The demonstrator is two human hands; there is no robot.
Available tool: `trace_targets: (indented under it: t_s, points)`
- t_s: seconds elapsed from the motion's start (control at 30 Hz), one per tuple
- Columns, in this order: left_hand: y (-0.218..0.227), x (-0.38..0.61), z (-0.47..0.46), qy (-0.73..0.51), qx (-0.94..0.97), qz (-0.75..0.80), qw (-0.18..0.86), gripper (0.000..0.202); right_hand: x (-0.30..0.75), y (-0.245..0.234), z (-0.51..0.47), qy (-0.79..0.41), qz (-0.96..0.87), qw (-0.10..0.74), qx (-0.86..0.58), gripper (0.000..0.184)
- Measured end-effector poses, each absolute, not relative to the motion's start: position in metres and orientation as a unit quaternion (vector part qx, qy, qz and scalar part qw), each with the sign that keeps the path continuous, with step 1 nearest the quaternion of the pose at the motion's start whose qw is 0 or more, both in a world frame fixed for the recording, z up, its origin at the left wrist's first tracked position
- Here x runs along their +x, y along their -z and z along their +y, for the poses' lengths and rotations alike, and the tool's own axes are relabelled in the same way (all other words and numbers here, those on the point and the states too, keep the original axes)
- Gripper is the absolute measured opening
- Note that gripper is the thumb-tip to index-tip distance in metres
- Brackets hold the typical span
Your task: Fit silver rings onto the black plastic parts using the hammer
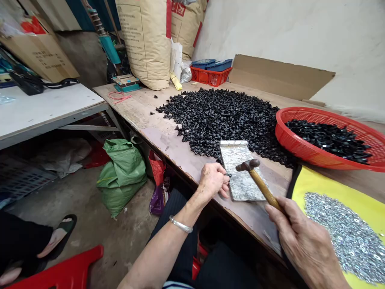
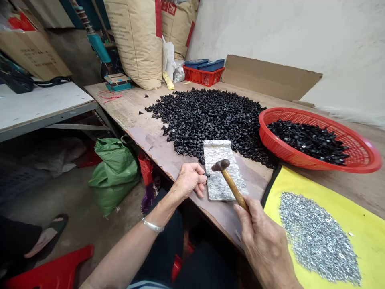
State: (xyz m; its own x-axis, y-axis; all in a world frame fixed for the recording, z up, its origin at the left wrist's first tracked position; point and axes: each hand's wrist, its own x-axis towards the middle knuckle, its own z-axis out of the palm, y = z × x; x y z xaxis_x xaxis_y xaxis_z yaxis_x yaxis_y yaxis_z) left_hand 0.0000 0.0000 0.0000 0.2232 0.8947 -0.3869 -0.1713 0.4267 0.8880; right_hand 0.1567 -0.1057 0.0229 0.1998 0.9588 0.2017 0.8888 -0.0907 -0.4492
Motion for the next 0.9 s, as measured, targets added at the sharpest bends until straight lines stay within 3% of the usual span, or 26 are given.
trace_targets:
  t_s: [0.27,0.57,0.77,0.9]
  points:
    - [0.0,0.0,0.001,-0.378,0.373,0.485,0.695,0.017,0.151,-0.008,-0.108,0.057,-0.7,0.2,-0.684,0.042]
    - [0.0,0.001,0.002,-0.377,0.371,0.489,0.693,0.018,0.149,-0.025,-0.111,0.097,-0.674,0.233,-0.694,0.041]
    - [-0.003,0.0,0.003,-0.374,0.37,0.492,0.693,0.02,0.144,-0.005,-0.111,0.086,-0.713,0.171,-0.674,0.04]
    - [-0.007,0.0,0.003,-0.367,0.375,0.496,0.692,0.019,0.147,-0.009,-0.11,0.102,-0.698,0.196,-0.681,0.039]
